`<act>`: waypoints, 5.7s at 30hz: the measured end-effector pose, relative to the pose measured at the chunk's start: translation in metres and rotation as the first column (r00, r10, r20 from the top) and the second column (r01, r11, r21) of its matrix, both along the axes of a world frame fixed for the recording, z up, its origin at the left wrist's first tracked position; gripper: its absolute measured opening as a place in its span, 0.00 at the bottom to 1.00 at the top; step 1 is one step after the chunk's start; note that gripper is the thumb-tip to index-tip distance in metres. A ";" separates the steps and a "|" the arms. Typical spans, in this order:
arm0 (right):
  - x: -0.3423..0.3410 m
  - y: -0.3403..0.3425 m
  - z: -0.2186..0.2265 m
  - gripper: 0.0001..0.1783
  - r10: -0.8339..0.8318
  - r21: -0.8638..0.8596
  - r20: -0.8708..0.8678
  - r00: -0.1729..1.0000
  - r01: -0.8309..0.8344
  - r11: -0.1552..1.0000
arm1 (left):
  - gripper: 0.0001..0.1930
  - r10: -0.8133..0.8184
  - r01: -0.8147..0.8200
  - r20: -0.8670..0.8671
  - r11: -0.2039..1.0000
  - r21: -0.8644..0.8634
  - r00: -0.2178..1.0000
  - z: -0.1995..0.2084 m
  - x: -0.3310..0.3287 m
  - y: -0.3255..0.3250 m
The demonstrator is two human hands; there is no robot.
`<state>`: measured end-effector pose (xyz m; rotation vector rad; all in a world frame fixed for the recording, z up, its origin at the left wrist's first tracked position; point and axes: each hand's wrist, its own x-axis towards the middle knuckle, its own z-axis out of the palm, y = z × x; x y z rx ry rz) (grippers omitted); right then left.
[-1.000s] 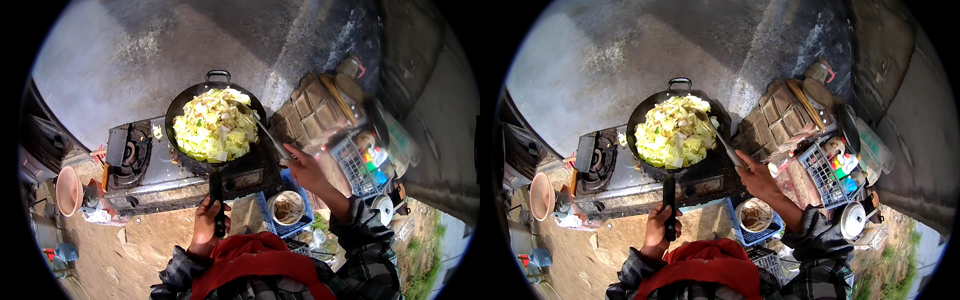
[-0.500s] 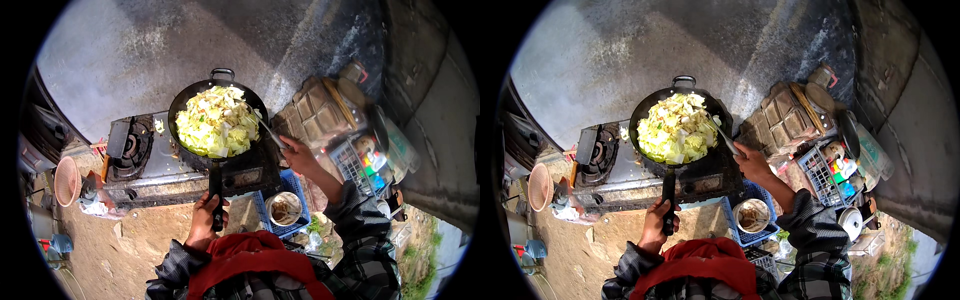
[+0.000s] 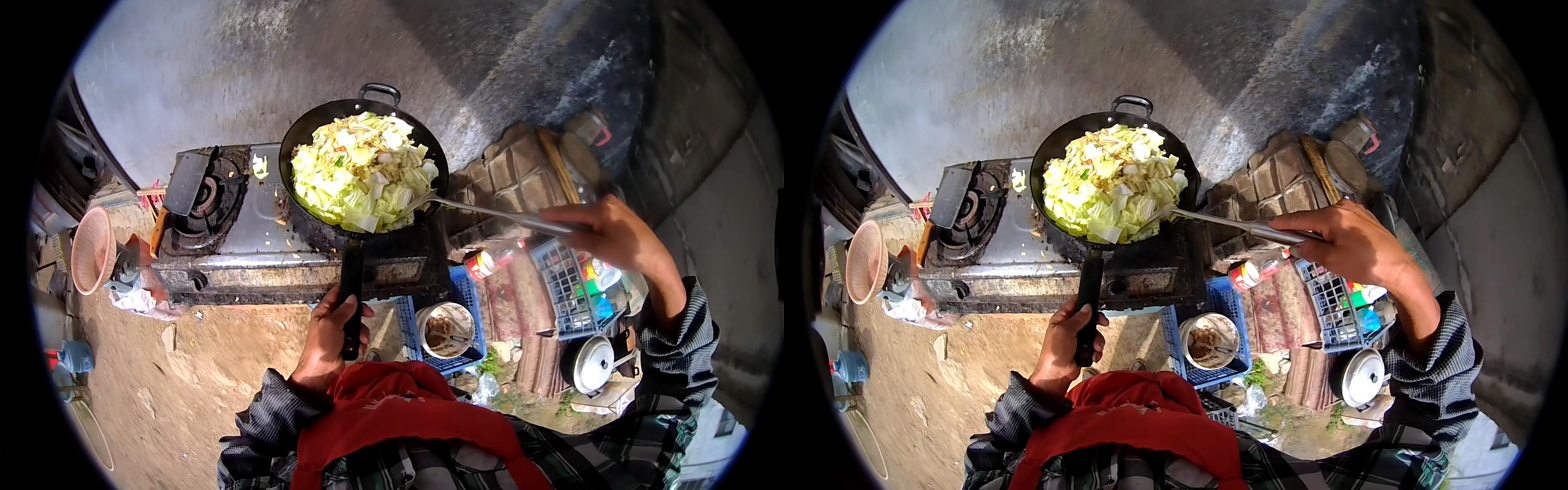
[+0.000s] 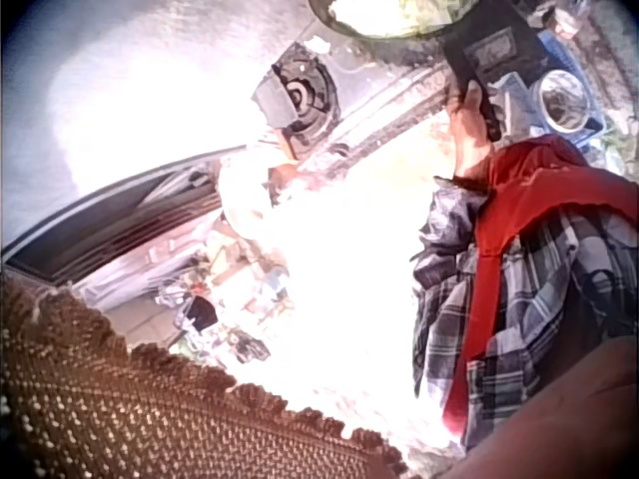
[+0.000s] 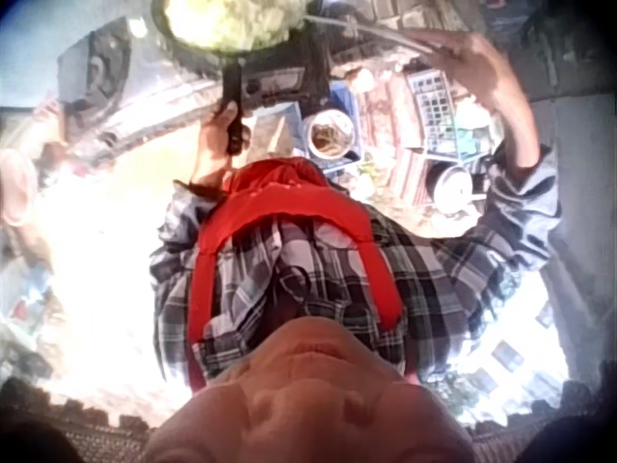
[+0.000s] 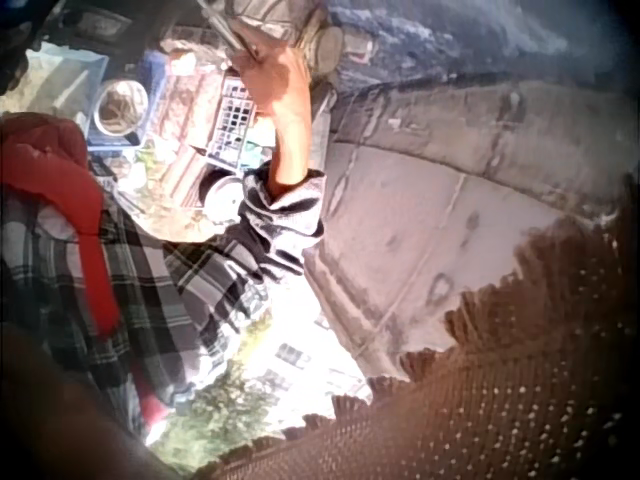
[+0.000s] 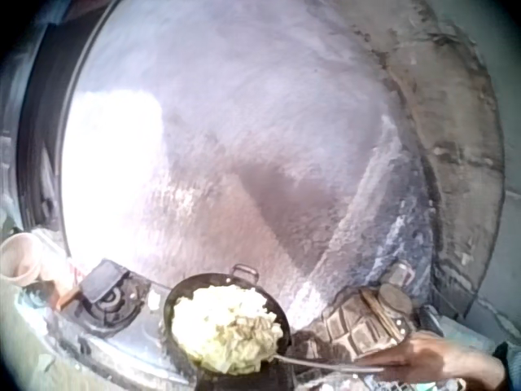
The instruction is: The person pours a yellow liquid from a red ladle into a large metal pot and stirs it. They then move to an outdoor gas stove and stir-fry chopped cabbage in a black pan, adding more cabbage from a basket. The person uses a ladle and a spatula to manage the cooking process.
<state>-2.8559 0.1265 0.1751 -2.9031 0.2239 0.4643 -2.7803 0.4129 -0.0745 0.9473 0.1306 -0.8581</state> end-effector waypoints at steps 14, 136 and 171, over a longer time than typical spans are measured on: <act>0.051 0.024 -0.078 0.23 -0.118 -0.070 -0.050 0.992 0.114 0.991 | 0.10 -0.023 0.022 0.002 0.999 0.046 1.000 0.000 -0.004 -0.006; 0.015 -0.054 -0.221 0.26 -0.076 0.334 0.528 0.846 -0.124 0.934 | 0.08 0.048 -0.057 0.064 0.986 0.155 0.997 0.006 -0.008 -0.003; 0.200 -0.127 -0.135 0.25 -0.012 0.729 -0.061 0.998 0.053 0.683 | 0.12 0.039 -0.047 0.044 0.977 0.207 0.998 0.015 -0.009 -0.003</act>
